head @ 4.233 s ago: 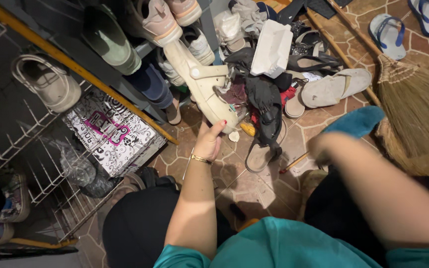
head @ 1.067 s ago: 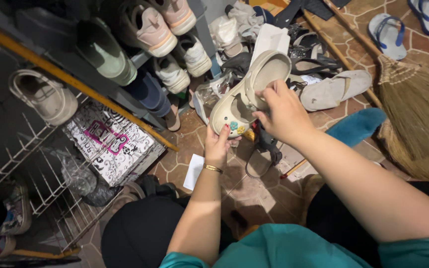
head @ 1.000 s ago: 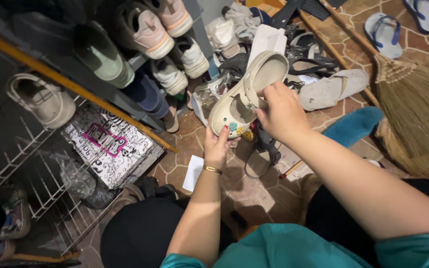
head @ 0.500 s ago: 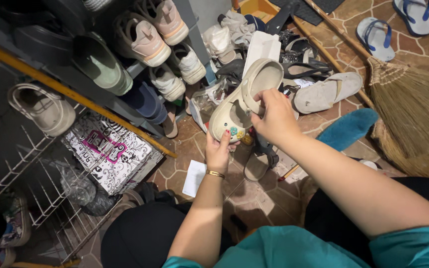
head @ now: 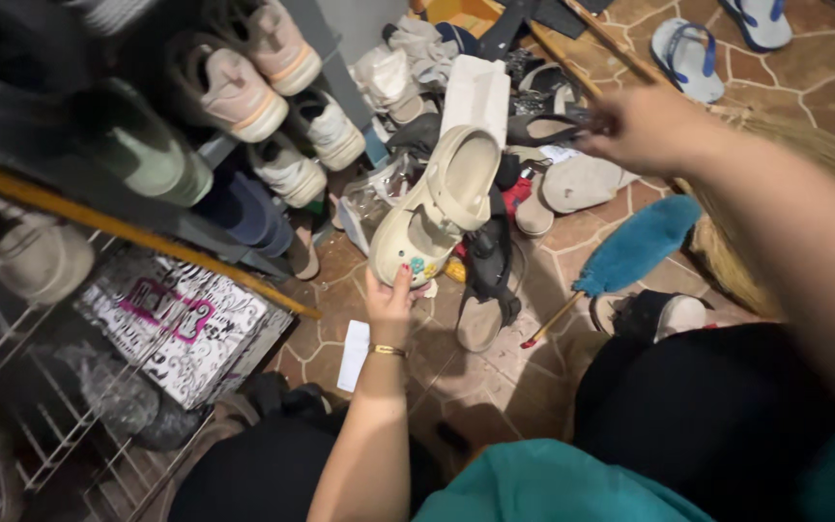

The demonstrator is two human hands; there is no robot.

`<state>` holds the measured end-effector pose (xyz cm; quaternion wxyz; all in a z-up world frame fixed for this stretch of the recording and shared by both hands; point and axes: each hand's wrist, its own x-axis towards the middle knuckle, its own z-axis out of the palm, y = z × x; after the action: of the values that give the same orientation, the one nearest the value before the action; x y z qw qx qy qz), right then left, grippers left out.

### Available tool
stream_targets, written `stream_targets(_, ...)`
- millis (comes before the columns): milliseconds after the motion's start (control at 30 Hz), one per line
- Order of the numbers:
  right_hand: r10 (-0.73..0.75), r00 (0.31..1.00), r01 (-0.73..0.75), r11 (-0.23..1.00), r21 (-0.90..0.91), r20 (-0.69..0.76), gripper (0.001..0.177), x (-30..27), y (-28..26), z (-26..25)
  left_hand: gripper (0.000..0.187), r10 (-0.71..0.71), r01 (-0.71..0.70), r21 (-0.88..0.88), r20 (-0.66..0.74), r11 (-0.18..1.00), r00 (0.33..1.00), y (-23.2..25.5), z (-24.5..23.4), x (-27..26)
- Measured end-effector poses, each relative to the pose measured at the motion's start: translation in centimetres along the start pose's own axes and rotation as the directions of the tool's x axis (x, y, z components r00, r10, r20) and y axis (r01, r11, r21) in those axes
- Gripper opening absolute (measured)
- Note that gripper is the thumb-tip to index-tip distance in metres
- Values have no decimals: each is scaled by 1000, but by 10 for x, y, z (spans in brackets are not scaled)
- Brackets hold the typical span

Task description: The person cleans shoes from a rack by hand using a brush and a duster, picking them up one by one and wiping the surfaces and soles.

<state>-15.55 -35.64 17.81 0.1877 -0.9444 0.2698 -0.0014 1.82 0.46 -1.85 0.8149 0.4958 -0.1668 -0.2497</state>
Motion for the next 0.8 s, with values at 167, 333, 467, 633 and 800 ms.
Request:
stream_targets(167, 152, 952, -103, 976, -190, 265, 38, -25, 169, 91, 47, -70, 82, 227, -63, 970, 996, 10, 5, -10)
stream_targets(333, 394, 778, -603, 688, 403, 490, 29, -67, 270, 261, 47, 41, -36, 434, -1, 900, 999, -3, 3, -9)
stream_targets(467, 363, 665, -736, 170, 655, 653, 36, -68, 246, 383, 47, -197, 249, 401, -166, 881, 966, -22, 3, -5)
stream_targets(633, 522, 437, -878, 71, 473, 733, 45, -53, 179, 430, 45, -285, 319, 224, -171, 921, 943, -39, 21, 9)
stream_targets(800, 594, 515, -853, 282, 440, 618, 49, -42, 166, 430, 44, -304, 325, 287, -116, 901, 946, -39, 26, 28)
